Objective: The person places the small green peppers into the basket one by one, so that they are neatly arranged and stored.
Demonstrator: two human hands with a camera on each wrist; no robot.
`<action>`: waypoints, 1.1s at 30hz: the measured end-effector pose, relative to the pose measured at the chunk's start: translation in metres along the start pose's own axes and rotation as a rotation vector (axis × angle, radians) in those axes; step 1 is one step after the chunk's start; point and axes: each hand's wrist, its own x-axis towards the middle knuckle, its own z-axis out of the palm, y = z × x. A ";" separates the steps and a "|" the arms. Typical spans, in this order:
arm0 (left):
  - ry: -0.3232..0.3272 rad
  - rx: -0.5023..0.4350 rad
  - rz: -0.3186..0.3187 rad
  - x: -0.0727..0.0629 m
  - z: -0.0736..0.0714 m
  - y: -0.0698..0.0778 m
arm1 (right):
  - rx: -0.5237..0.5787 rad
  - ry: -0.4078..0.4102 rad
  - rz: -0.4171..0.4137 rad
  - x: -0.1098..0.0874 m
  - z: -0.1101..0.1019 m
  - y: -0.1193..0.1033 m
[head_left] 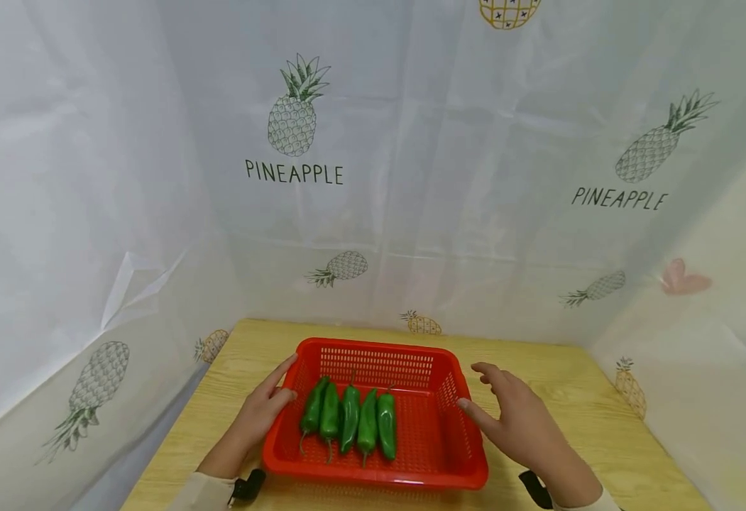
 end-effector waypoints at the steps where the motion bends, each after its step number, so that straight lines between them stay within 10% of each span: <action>1: -0.001 -0.003 0.000 0.000 -0.001 0.000 | 0.017 -0.005 0.014 -0.004 0.000 0.004; 10: -0.010 -0.015 -0.006 0.000 -0.001 -0.004 | 0.308 -0.186 -0.001 -0.042 -0.016 0.060; 33: 0.016 0.045 -0.012 -0.003 -0.001 0.001 | 0.459 -0.590 0.033 -0.098 -0.041 0.188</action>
